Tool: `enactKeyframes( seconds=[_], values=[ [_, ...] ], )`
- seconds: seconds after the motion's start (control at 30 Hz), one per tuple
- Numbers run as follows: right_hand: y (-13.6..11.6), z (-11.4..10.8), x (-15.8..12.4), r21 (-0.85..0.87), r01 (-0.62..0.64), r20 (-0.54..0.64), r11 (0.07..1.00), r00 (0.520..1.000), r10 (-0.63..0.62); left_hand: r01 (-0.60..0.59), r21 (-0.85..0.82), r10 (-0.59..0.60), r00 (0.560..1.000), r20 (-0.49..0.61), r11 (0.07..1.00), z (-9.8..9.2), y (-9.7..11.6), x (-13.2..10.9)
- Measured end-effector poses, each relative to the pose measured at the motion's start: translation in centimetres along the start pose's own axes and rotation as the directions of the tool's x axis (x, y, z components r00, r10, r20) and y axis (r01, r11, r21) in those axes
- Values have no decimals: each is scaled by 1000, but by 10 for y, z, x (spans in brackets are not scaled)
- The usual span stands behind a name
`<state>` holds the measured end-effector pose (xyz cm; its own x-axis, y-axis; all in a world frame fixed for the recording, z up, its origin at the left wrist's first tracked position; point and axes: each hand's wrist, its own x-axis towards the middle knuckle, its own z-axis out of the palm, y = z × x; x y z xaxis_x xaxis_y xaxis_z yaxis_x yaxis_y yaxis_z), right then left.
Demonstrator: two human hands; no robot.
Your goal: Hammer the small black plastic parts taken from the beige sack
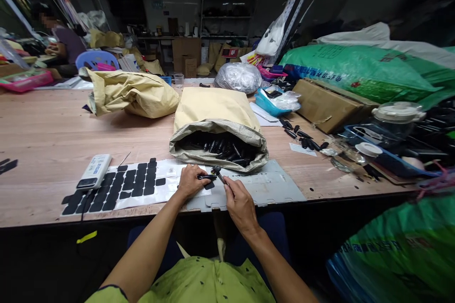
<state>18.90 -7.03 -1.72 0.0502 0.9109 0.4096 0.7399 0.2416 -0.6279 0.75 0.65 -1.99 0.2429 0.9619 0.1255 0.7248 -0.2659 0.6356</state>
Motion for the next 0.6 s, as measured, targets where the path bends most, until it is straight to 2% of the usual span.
enactKeyframes(
  seconds=[0.17, 0.27, 0.37, 0.5, 0.6],
  values=[
    [-9, 7, -2, 19, 42, 26, 999, 999, -42, 8, 41, -9, 1000, 13, 999, 1, -2, 1],
    [-5, 13, -4, -15, 37, 78, 999, 996, -36, 5, 43, -6, 1000, 14, 999, 1, -1, 0],
    [3, 13, 0, -43, 30, 65, 999, 998, -27, 1, 28, -1, 1000, 5, 1000, 0, 1, -1],
    [21, 8, 17, -210, 34, 3, 977, 999, -34, 9, 5, -9, 1000, -15, 1000, 0, 1, -2],
    [37, 7, 26, -379, 136, 37, 915, 991, -132, 7, 4, -7, 1000, -25, 1000, 1, 0, -4]
  ],
)
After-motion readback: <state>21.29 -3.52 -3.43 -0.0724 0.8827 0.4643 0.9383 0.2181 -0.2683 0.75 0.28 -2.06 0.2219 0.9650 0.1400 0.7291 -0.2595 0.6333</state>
